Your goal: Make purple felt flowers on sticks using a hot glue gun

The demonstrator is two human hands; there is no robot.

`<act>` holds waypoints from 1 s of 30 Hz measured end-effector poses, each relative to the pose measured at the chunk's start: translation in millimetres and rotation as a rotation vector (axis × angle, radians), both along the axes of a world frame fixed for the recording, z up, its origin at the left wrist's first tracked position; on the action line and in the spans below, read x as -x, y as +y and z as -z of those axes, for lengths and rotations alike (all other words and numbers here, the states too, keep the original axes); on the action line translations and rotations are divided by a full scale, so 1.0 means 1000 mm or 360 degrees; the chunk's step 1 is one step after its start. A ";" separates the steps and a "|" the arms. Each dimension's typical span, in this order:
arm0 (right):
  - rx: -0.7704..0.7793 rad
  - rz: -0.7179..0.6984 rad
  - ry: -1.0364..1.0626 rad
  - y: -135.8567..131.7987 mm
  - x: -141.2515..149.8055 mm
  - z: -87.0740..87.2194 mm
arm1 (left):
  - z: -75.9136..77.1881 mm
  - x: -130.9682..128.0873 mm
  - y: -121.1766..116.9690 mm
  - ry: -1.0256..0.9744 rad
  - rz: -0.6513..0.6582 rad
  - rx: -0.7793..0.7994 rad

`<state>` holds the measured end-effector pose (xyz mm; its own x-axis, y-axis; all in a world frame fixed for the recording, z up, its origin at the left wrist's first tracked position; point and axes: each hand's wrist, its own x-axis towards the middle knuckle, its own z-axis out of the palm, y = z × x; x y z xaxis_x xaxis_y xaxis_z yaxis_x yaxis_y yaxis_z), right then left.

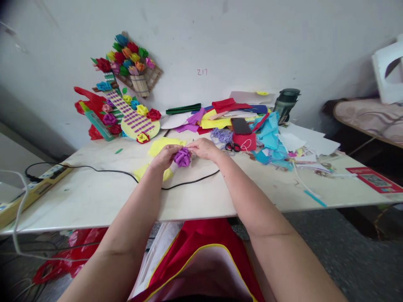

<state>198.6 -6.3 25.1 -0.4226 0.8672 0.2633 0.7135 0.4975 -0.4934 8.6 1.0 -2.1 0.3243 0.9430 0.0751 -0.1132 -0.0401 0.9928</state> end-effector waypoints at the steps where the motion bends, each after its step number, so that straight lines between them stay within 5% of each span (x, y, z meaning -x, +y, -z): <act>1: -0.0031 0.0030 -0.0033 -0.001 0.000 -0.001 | -0.001 0.000 0.000 -0.0003 -0.0008 0.0024; 19: -0.0348 0.0114 -0.0306 0.001 0.005 0.006 | 0.003 -0.001 0.002 -0.0006 -0.0112 0.0133; 30: -0.0067 -0.0049 -0.0132 0.000 0.000 0.001 | -0.001 0.002 -0.001 0.0097 0.0011 0.0029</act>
